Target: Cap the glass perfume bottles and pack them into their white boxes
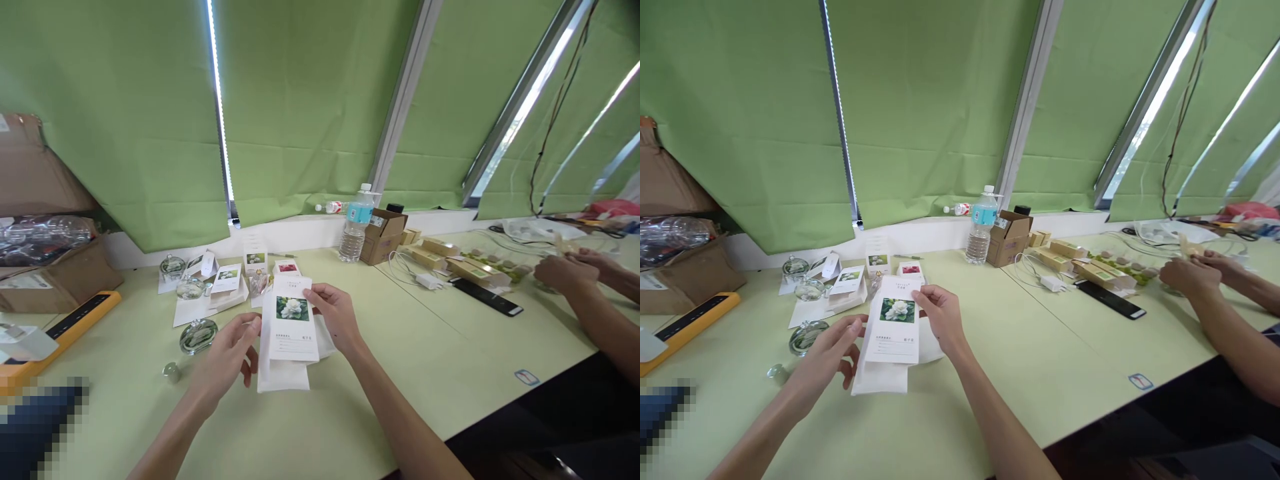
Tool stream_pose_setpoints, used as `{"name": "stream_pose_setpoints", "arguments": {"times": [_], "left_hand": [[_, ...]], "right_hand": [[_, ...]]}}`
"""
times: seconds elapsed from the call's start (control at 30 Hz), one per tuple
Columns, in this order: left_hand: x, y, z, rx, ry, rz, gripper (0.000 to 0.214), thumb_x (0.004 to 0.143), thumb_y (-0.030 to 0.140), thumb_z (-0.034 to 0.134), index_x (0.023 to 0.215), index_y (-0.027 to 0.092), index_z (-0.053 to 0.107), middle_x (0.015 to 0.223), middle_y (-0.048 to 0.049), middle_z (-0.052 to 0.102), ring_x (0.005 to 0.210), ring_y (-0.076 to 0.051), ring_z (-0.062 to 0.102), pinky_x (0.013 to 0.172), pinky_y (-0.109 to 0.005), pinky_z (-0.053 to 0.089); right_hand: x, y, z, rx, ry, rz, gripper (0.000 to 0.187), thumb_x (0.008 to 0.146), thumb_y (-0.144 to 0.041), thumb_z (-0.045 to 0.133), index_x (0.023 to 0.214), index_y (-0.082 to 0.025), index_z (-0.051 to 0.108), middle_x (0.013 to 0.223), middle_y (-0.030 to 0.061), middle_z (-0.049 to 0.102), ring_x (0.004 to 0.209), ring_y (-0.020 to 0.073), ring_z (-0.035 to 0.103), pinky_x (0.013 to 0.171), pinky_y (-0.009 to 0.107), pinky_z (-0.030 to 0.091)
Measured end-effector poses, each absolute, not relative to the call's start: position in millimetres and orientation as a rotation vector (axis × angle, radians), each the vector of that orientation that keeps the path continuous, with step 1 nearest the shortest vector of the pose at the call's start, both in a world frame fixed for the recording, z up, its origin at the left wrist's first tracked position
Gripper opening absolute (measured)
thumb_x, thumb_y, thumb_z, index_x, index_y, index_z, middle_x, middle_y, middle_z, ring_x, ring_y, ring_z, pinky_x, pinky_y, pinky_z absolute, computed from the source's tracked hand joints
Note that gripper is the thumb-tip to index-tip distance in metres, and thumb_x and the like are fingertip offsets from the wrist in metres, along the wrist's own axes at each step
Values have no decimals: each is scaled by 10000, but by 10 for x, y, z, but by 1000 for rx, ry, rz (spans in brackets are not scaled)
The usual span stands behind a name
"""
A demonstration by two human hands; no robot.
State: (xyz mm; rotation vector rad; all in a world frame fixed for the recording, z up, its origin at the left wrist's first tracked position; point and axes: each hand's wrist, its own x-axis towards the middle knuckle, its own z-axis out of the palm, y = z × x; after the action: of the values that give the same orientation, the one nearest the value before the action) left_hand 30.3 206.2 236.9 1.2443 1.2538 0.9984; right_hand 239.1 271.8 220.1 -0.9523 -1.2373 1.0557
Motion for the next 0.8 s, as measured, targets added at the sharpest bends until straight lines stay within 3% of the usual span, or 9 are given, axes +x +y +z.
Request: {"name": "stream_pose_setpoints", "arguments": {"times": [0.17,0.27,0.47,0.6,0.8], "left_hand": [[313,2021,2417,1212,1266,943,669,739,562,655,1275,201,482,1064,-117,684,795,-223,679,514,-283,530],[302,2042,2334,1232,1247,921,647,740,517,682,1272,206,483,1074,-122,703,824,-239,697,587,-305,545],[287,2051,2315,1199,1193,1036,626,758,504,675,1282,215,490,1127,-132,700,862,-259,707,661,-346,567],[300,2041,2391,1138,1235,1067,625,744,490,691,1272,209,510,1062,-117,729,884,-263,703,690,-362,572],[289,2018,2413,1134,1125,1037,595,799,485,632,1311,207,513,1090,-109,721,934,-263,689,770,-380,551]], "right_hand": [[2264,2672,2173,-960,-1316,972,286,744,-469,699,789,-186,702,821,45,696,764,201,620,632,305,524],[2247,2655,2169,-952,-1347,960,277,763,-455,686,790,-180,700,826,49,686,777,198,614,643,300,533],[2328,2596,2239,-979,-1434,1252,410,797,-533,626,1049,-214,685,994,71,698,829,212,651,611,301,558],[2364,2537,2274,-956,-1579,1546,418,793,-552,628,941,-172,718,890,77,714,763,195,662,642,310,554],[2342,2529,2233,-961,-1538,1603,374,764,-522,680,857,-160,700,858,68,704,802,204,656,708,326,549]]}}
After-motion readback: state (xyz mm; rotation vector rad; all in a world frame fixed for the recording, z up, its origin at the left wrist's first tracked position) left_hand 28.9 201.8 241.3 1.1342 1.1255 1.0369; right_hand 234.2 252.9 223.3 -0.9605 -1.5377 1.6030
